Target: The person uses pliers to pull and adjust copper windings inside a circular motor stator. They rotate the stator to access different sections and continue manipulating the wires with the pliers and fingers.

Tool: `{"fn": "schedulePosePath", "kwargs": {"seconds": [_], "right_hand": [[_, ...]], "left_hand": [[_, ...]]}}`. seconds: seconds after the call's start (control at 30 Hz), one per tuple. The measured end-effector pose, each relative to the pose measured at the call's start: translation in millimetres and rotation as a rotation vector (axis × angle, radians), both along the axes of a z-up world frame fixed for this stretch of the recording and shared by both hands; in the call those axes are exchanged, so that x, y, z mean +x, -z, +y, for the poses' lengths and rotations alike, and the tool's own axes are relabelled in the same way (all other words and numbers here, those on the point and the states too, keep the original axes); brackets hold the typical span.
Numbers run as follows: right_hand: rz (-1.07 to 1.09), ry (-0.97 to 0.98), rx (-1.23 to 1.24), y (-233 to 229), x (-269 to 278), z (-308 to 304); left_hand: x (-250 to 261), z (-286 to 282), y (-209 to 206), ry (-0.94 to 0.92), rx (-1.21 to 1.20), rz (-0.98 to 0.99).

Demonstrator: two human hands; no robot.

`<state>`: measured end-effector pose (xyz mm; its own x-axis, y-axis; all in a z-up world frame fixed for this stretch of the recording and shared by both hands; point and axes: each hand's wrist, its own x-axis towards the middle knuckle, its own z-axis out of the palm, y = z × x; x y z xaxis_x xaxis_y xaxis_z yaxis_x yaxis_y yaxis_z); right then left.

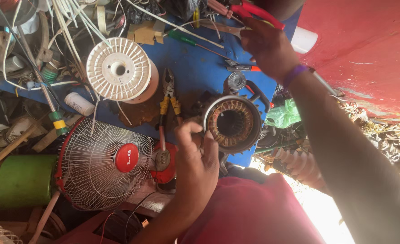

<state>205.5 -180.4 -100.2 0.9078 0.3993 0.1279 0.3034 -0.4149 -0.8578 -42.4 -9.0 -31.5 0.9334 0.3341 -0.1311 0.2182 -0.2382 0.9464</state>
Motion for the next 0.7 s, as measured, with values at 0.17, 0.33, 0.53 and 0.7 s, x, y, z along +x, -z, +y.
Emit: {"fn": "schedulePosePath", "kwargs": {"seconds": [0.17,0.33,0.53,0.7], "right_hand": [[-0.193,-0.033,-0.369,-2,-71,-45],[-0.248,-0.098,-0.583,11,-105,-73],[-0.2,-0.05,-0.687,-3,-97,-63],[-0.194,-0.016,-0.865,-17,-100,-64]], "left_hand": [[-2,4,-15,-0.024,-0.302,0.213],[-1,-11,-21,-0.146,-0.627,0.3],[-14,-41,-41,-0.21,-0.965,0.426],[-11,3,-56,0.331,-0.492,0.51]]}}
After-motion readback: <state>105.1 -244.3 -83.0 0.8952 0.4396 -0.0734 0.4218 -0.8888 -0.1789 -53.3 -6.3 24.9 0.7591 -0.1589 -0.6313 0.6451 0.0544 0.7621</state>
